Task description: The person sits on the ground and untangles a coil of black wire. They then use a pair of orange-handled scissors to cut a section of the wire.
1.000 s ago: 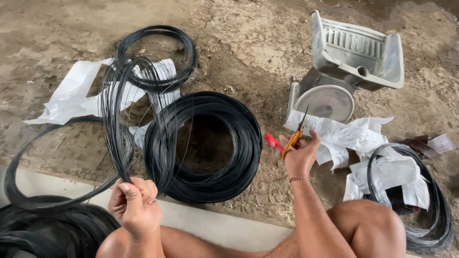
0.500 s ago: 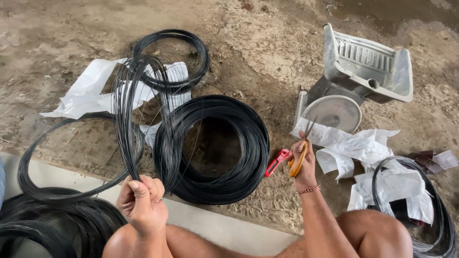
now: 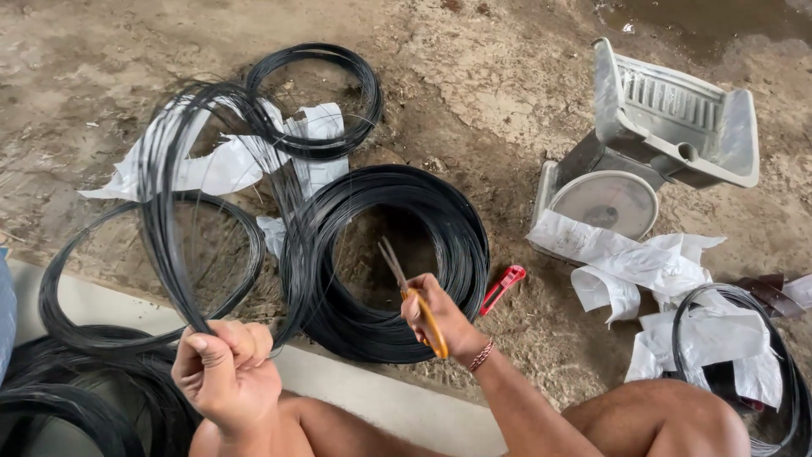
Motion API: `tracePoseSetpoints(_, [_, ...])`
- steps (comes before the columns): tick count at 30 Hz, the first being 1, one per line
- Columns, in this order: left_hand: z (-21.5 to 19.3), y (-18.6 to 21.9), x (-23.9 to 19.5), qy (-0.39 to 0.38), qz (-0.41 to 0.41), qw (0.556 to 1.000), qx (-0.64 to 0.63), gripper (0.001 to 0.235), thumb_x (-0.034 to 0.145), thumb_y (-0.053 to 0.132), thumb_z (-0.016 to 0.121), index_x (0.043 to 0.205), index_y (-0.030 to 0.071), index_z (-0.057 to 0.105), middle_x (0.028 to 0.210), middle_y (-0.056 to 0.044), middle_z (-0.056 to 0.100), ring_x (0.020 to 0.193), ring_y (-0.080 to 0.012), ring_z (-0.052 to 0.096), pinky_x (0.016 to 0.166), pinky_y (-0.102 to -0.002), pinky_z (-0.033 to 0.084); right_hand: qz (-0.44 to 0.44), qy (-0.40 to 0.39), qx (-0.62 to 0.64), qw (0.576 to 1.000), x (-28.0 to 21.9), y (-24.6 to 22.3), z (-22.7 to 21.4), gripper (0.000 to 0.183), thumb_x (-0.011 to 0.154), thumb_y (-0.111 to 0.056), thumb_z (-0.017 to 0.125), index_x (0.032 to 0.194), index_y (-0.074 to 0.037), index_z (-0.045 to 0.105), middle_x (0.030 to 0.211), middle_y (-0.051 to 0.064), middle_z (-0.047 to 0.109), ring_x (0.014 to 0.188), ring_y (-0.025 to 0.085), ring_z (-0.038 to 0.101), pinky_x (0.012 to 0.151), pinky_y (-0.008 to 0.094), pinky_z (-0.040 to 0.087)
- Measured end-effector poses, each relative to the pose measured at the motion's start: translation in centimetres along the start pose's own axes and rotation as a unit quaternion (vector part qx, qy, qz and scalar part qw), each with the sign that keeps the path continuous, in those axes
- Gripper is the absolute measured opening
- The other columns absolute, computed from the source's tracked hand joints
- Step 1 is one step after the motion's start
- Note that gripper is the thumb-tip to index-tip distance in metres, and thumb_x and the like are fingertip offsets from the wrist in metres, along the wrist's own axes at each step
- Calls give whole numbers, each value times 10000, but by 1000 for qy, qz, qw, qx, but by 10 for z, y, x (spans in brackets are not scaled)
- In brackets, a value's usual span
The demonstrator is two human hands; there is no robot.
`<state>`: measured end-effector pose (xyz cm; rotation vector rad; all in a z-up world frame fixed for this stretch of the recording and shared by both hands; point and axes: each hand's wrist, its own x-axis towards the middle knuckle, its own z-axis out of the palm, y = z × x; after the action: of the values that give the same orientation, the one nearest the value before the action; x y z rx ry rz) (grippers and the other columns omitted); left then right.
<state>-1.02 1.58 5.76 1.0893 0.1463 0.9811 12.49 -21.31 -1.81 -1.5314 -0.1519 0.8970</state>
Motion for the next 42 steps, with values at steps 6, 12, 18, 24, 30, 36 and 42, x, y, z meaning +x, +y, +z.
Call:
tracePoseSetpoints(6, [-24, 7, -10, 86, 52, 994, -34, 287, 1197, 256, 448, 1182, 426, 678, 722, 26, 277, 617, -70, 116, 593, -264, 144, 32, -40, -85, 995, -11, 22, 26, 319, 963, -244, 516, 1201, -97, 365, 910, 62, 587, 575, 93, 469, 493, 221, 487])
tracePoseSetpoints(12, [-7, 56, 3, 58, 3, 997, 43, 385, 1114, 530, 443, 819, 291, 379, 677, 80, 104, 643, -81, 61, 625, -257, 123, 83, -106, 13, 991, -20, -2, 69, 749, 923, -688, 312, 1399, -113, 363, 819, 73, 588, 499, 85, 478, 447, 232, 459])
tracePoseSetpoints(18, [-4, 66, 9, 151, 24, 988, 20, 391, 1083, 517, 535, 859, 206, 456, 637, 51, 82, 575, -73, 23, 567, -252, 88, 108, -165, 170, 966, 39, 31, 78, 745, 913, -588, 585, 1453, -104, 412, 811, 82, 594, 504, 117, 532, 428, 261, 465])
tracePoseSetpoints(24, [-8, 89, 10, 147, -13, 988, 52, 460, 994, 644, 588, 835, 292, 338, 650, 69, 70, 543, -90, 19, 541, -256, 84, 157, -121, 66, 978, 73, -44, 101, 849, 832, -798, 353, 1292, -97, 492, 743, 67, 542, 498, 108, 422, 449, 286, 400])
tracePoseSetpoints(30, [-35, 110, 3, 56, -11, 997, 49, 175, 1082, 184, 391, 919, 215, 446, 762, 81, 175, 593, -89, 105, 580, -271, 179, 108, -115, 49, 986, 103, -40, 98, 811, 803, -722, 523, 1353, -128, 467, 739, 13, 529, 526, 42, 437, 473, 211, 408])
tracePoseSetpoints(36, [-13, 86, 12, 100, 5, 995, -3, 352, 1087, 522, 532, 903, 225, 490, 621, 62, 109, 549, -62, 63, 541, -231, 127, 86, -59, -298, 949, 37, -81, 89, 586, 923, -537, 550, 1347, -137, 491, 1095, 41, 670, 919, 130, 603, 833, 324, 486])
tracePoseSetpoints(42, [-10, 57, 6, 110, 29, 993, -28, 254, 1133, 374, 514, 948, 208, 569, 656, 54, 141, 600, -69, 102, 597, -259, 131, -230, -21, 16, 973, -84, -101, 39, 931, 892, -792, 597, 1362, 7, 509, 885, 43, 591, 648, 81, 497, 515, 219, 447])
